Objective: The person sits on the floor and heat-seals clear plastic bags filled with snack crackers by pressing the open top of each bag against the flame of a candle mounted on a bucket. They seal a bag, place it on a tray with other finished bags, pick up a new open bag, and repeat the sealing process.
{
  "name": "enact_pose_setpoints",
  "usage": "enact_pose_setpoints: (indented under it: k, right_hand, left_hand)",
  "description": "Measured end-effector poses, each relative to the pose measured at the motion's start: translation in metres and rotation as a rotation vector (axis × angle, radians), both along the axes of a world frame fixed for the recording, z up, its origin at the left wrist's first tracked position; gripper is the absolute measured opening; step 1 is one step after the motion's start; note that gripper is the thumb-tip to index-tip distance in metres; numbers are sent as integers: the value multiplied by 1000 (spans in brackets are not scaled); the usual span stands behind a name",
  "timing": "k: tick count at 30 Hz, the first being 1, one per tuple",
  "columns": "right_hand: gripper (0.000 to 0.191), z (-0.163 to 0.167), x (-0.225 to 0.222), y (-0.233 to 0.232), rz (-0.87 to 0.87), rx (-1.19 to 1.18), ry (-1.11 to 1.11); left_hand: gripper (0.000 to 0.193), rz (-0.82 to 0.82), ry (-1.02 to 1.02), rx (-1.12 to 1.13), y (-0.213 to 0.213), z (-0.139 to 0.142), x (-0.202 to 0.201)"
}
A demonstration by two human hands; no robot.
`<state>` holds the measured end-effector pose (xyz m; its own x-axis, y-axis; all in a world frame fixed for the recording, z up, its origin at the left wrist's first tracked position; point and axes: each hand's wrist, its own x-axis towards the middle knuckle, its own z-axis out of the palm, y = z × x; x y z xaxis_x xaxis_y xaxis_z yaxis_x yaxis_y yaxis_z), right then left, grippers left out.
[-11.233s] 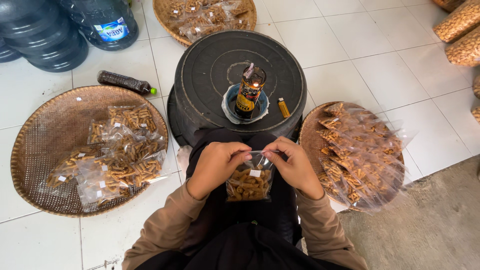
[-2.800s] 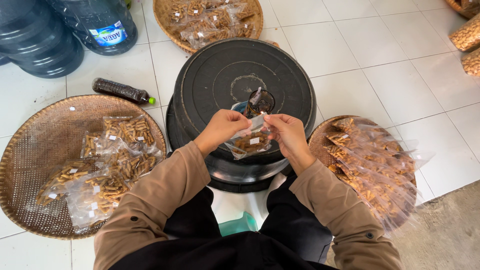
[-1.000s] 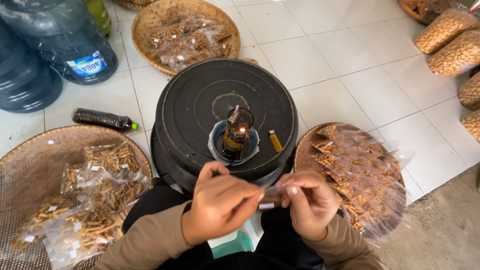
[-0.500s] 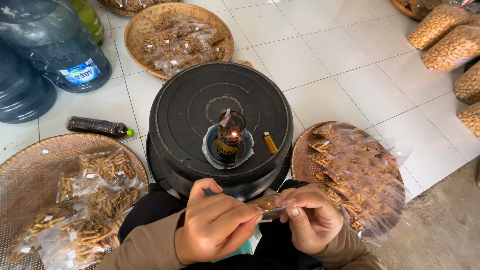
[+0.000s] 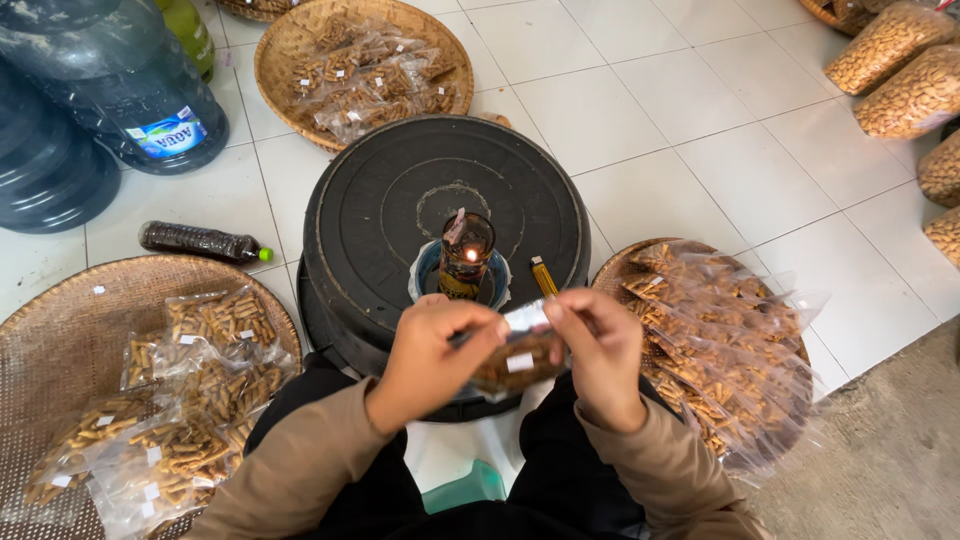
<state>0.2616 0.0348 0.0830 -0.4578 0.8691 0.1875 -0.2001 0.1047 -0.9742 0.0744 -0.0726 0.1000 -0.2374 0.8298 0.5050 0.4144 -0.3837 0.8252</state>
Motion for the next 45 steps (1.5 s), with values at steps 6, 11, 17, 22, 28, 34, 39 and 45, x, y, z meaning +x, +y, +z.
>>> enact_pose_setpoints:
  k: [6, 11, 17, 22, 28, 34, 39, 45]
  right_hand:
    - [13, -16, -26, 43, 59, -120, -52]
    - [14, -30, -40, 64, 104, -190, -90]
    - [16, -45, -55, 81, 106, -237, -186]
    - [17, -51, -65, 90, 116, -212, -214]
    - [17, -54, -74, 91, 127, -215, -212]
    - [16, -52, -79, 87, 144, -235, -216]
    - [16, -51, -83, 85, 130, -231, -231]
    - [16, -52, -85, 87, 127, -232, -236]
  left_hand:
    - [22, -96, -546, -290, 37, -48, -8]
    - [23, -13, -578, -318, 54, -76, -14]
    - [22, 27, -655, -364, 67, -99, -25]
    - [23, 48, -713, -418, 72, -105, -35]
    - [23, 49, -742, -436, 72, -106, -44]
    - [24, 68, -726, -454, 68, -107, -49]
    - [24, 67, -727, -483, 66, -107, -52]
    - [24, 75, -743, -481, 69, -109, -53]
